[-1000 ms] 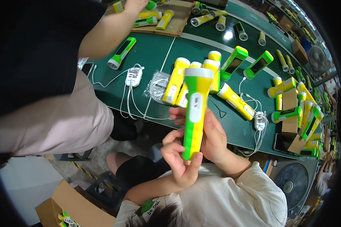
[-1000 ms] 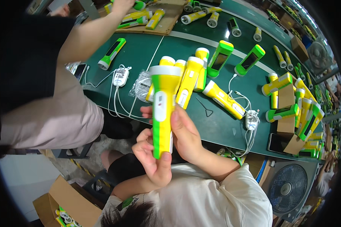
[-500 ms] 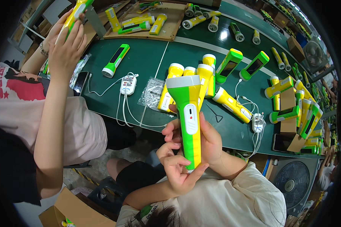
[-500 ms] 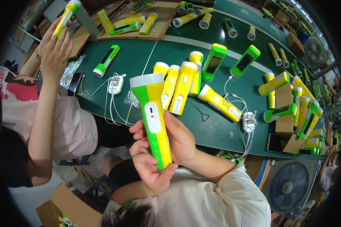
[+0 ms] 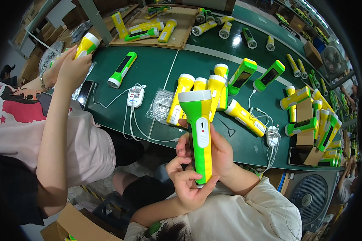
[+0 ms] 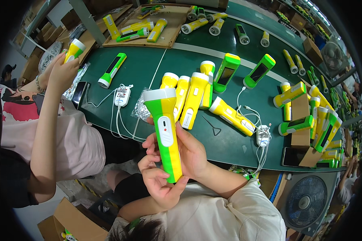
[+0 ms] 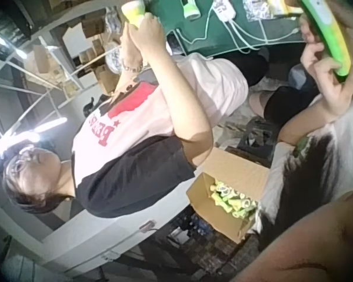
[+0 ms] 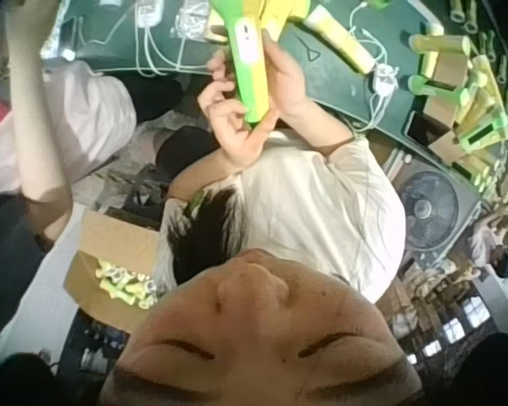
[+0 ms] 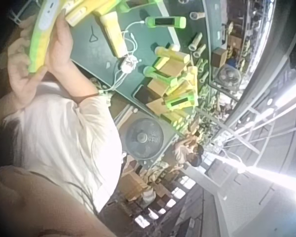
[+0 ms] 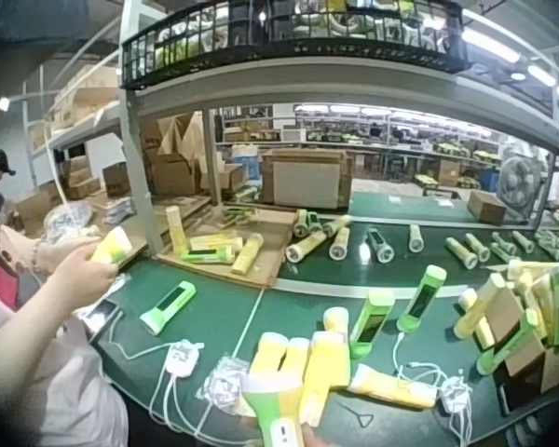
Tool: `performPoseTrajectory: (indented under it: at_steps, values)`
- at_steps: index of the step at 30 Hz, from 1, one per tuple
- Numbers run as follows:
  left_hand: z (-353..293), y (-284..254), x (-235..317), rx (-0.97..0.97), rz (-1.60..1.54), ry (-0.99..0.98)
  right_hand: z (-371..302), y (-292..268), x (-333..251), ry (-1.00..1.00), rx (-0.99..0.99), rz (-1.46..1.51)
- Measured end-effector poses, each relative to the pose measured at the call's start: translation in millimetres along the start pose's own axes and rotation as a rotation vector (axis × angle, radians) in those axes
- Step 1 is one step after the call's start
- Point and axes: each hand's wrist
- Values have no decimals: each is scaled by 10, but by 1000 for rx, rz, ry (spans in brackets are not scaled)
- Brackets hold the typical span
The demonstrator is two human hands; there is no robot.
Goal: The person attaches wrist straps to flashlights using a metal tool, then assembles front lens caps onto the flashlights by hand.
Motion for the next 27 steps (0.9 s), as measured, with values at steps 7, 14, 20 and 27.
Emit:
performPoseTrajectory:
  at_steps: [7, 14, 20, 27]
  values:
    - [11, 17, 21, 20, -29, -22, 16, -53, 19, -11, -27, -27]
    - [16, -3, 40, -34, 64, 17, 8, -111, 55, -15, -23, -58]
    - [33, -6, 30, -48, 175, 103, 30, -15, 71, -59, 121, -57]
    - [238, -399, -95, -149, 318, 291, -17, -75, -76, -21, 204, -365]
Point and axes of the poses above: each hand's wrist, its own z-axis towards the middle knuckle, its own y-axis out of the palm, x = y × z, and after that the axes turned 12 degrees about y, right-handed
